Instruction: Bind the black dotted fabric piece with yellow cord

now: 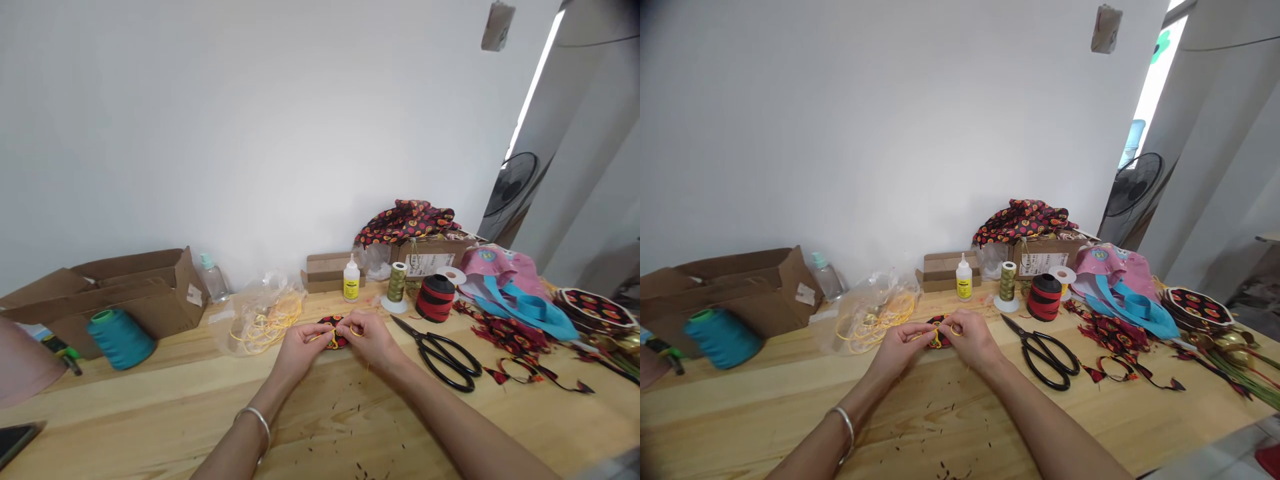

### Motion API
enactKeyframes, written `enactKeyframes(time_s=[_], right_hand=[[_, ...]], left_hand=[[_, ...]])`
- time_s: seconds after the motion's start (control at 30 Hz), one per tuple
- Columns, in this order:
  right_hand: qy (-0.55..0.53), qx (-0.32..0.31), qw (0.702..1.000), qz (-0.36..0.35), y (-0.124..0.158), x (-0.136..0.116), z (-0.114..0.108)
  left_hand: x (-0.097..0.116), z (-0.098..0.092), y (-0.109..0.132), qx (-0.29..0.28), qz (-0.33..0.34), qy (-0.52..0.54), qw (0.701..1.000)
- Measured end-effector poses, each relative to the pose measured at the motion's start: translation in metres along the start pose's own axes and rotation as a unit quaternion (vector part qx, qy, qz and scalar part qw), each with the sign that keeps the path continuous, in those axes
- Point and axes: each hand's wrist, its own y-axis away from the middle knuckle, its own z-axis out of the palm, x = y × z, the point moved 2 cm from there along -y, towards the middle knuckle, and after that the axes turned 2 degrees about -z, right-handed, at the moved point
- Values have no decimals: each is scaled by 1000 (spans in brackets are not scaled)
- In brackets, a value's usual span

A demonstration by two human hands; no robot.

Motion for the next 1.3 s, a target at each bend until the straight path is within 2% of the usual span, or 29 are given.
enactKeyframes(time_s=[0.17,0.37,0.6,0.73,0.9,1.13,1.3], right_hand=[[-7,40,999,34,-1,4,-2],[-16,49,998,37,-2,6,-2],[-19,46,998,29,-1,4,-1],[-5,67,998,0,1,3,-2],[-5,94,996,9,1,8,0],[-10,55,998,0,1,5,0],[23,71,997,8,3,6,2]], left_hand=[[2,1,1,9,-23,38,999],[0,3,1,-21,-45,109,993],[0,2,2,-9,-43,77,996],[3,3,4,-20,-46,60,997],[1,5,4,-38,-55,86,994],[1,4,5,-33,-46,103,993],[4,3,6,-24,-56,87,994]])
